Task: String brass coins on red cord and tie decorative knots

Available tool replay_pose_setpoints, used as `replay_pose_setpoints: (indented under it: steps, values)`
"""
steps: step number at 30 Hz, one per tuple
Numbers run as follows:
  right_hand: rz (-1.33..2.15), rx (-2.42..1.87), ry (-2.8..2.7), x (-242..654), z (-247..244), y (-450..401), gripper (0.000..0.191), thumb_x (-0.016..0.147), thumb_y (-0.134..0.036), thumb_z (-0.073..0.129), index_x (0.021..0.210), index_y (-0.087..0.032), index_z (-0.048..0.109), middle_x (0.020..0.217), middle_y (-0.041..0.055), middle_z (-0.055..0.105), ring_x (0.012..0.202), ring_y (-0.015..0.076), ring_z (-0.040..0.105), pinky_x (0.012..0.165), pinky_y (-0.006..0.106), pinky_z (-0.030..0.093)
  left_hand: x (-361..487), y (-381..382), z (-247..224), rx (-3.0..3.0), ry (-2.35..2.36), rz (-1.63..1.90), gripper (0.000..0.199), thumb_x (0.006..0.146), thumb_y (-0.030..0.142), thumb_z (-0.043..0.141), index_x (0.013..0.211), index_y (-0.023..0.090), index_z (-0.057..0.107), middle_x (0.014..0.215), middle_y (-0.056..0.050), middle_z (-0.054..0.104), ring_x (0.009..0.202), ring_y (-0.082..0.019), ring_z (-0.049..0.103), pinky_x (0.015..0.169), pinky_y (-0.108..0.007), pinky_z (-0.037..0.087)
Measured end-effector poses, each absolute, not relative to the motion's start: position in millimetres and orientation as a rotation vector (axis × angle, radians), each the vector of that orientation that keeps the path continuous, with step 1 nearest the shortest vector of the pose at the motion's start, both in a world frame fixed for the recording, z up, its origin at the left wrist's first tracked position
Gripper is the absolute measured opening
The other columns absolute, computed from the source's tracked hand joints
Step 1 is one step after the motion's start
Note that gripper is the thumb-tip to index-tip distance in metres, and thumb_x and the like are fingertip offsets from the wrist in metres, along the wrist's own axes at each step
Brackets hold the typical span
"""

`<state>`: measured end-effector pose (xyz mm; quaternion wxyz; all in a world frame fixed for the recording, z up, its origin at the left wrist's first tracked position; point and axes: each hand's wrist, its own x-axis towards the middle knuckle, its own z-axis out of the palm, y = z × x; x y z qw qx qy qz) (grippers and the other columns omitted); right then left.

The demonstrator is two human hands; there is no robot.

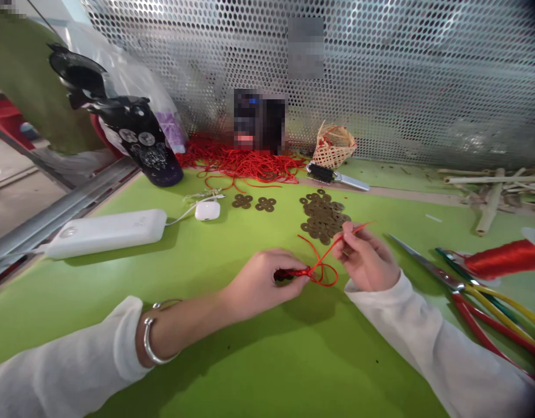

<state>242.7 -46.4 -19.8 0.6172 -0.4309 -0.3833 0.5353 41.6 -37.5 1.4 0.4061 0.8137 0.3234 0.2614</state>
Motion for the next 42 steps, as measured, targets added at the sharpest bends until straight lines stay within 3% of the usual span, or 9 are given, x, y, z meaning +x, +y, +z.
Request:
replay_pose_setpoints:
  steps: [5, 9, 14, 19, 23, 37, 42]
  values:
    - [1.013, -1.245, -0.837, 251, -24, -40, 0.030, 0.075, -0.031, 0.063, 0.102, -0.023, 0.053, 0.092, 0.0019, 0.061, 0.061, 0.0082, 0.054, 0.052, 0.020, 0.045, 42, -36, 4, 1.856, 0.908, 0.681, 0.020, 0.080, 0.022, 0.054, 0.084, 0.011, 0.070, 0.079, -0.005, 0.066, 0.064, -0.010, 0.055, 0.058, -0.020, 0.042]
    - [0.893, -1.332, -1.485, 249, -28, -46, 0.029, 0.077, -0.024, 0.056, 0.106, -0.021, 0.054, 0.105, 0.0074, 0.059, 0.075, 0.0136, 0.056, 0.055, 0.024, 0.047, 40, -33, 4, 1.812, 0.943, 0.756, 0.022, 0.082, 0.025, 0.053, 0.083, 0.012, 0.070, 0.073, -0.003, 0.064, 0.058, -0.009, 0.050, 0.052, -0.019, 0.038]
    - [0.554, -1.197, -2.001, 233, -22, -60, 0.010, 0.082, -0.023, 0.054, 0.089, -0.019, 0.059, 0.086, 0.0061, 0.064, 0.080, 0.0179, 0.059, 0.073, 0.033, 0.048, 39, -31, 1, 1.786, 0.935, 0.829, 0.021, 0.083, 0.025, 0.052, 0.082, 0.013, 0.069, 0.071, -0.003, 0.063, 0.061, -0.010, 0.050, 0.055, -0.021, 0.038]
    - [0.556, -1.137, -2.072, 226, -14, -66, 0.015, 0.084, -0.023, 0.051, 0.070, -0.018, 0.054, 0.063, 0.0010, 0.057, 0.058, 0.0124, 0.051, 0.057, 0.025, 0.042, 40, -30, -2, 1.705, 0.987, 0.887, 0.021, 0.082, 0.028, 0.054, 0.086, 0.013, 0.069, 0.074, -0.004, 0.065, 0.067, -0.012, 0.054, 0.060, -0.022, 0.042]
    - [0.616, -1.147, -2.070, 226, -13, -67, 0.018, 0.077, -0.017, 0.047, 0.060, -0.019, 0.042, 0.054, -0.0026, 0.046, 0.052, 0.0104, 0.042, 0.051, 0.023, 0.034, 41, -29, -4, 1.613, 1.006, 0.964, 0.020, 0.081, 0.028, 0.055, 0.088, 0.014, 0.068, 0.080, -0.004, 0.067, 0.073, -0.013, 0.057, 0.066, -0.023, 0.045]
    - [0.641, -1.150, -2.104, 226, -14, -67, 0.019, 0.068, -0.017, 0.042, 0.055, -0.021, 0.029, 0.048, -0.0040, 0.036, 0.048, 0.0104, 0.034, 0.046, 0.023, 0.028, 41, -27, -9, 1.649, 0.964, 0.999, 0.017, 0.080, 0.027, 0.058, 0.090, 0.015, 0.066, 0.087, -0.004, 0.067, 0.079, -0.014, 0.059, 0.075, -0.026, 0.047]
    - [0.705, -1.190, -2.016, 231, -18, -65, 0.016, 0.079, -0.021, 0.044, 0.064, -0.019, 0.049, 0.056, -0.0009, 0.052, 0.052, 0.0113, 0.047, 0.051, 0.023, 0.038, 40, -26, -6, 1.718, 0.930, 0.923, 0.016, 0.081, 0.027, 0.056, 0.086, 0.014, 0.065, 0.082, -0.003, 0.065, 0.076, -0.013, 0.057, 0.071, -0.024, 0.046]
